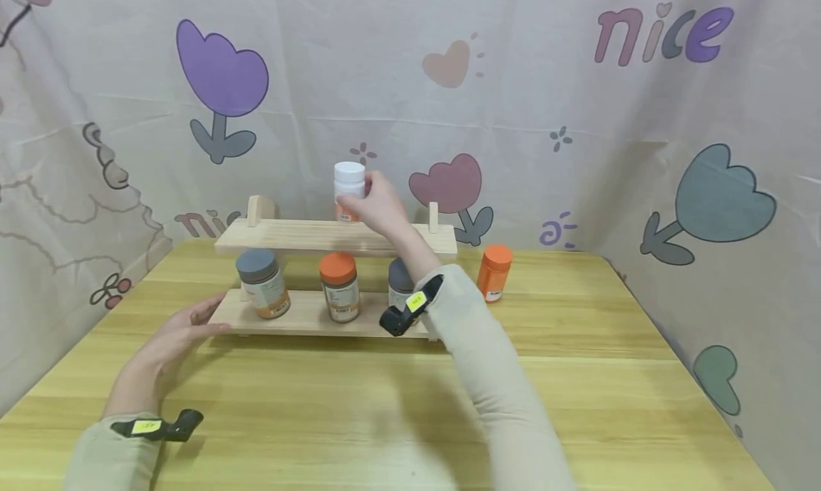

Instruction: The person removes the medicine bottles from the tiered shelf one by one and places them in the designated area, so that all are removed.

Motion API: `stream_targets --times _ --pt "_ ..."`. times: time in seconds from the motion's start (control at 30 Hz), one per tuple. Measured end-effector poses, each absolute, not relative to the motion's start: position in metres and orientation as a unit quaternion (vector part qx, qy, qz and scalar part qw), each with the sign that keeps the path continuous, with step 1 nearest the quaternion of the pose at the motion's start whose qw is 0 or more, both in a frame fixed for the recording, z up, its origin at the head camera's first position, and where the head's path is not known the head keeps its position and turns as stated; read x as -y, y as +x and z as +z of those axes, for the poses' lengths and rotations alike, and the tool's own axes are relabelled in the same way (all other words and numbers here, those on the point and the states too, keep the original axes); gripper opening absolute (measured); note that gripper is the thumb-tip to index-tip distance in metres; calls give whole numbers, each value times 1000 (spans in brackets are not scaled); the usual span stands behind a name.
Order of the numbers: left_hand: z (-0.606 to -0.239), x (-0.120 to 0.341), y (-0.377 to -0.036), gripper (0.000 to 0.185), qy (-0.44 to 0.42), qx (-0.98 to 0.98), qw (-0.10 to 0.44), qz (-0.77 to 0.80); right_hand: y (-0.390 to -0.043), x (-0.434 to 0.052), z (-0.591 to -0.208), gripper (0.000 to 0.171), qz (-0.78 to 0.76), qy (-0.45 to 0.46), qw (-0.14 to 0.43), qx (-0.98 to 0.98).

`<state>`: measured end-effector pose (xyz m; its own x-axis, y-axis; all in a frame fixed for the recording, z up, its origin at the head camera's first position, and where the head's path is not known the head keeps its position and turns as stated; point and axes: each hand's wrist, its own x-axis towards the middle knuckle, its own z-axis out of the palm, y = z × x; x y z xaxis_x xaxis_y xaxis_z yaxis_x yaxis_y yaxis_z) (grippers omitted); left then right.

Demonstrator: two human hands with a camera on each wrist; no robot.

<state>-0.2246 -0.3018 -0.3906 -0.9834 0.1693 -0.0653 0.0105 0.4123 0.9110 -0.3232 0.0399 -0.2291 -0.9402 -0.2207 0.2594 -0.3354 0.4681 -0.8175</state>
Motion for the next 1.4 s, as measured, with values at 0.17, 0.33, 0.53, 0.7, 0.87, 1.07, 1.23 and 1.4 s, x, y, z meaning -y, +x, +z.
stream_targets --times 0.17,0.33,0.53,0.7,0.87,1.07,1.23,1.4 --pt "-390 303 -224 87 52 -839 72 537 -323 -63 -227 49 470 153 76 866" --pt "-390 302 -223 87 51 -838 71 539 -320 -89 -228 50 479 147 78 862" --pt "-391 302 -222 88 46 -841 70 535 -318 -119 -235 53 480 133 82 863" --pt "-392 302 -221 88 42 -837 71 541 -316 -143 -241 52 486 126 85 861" --pt "-392 302 -222 88 42 -835 70 545 -313 -170 -249 53 492 110 91 859" --pt "-391 302 -223 88 41 -836 68 543 -306 -204 -259 56 479 86 94 869" --pt "-391 302 -222 88 41 -833 68 547 -299 -230 -269 58 470 63 97 875" --pt "-391 301 -222 87 50 -829 68 554 -293 -254 -280 61 451 44 106 885"
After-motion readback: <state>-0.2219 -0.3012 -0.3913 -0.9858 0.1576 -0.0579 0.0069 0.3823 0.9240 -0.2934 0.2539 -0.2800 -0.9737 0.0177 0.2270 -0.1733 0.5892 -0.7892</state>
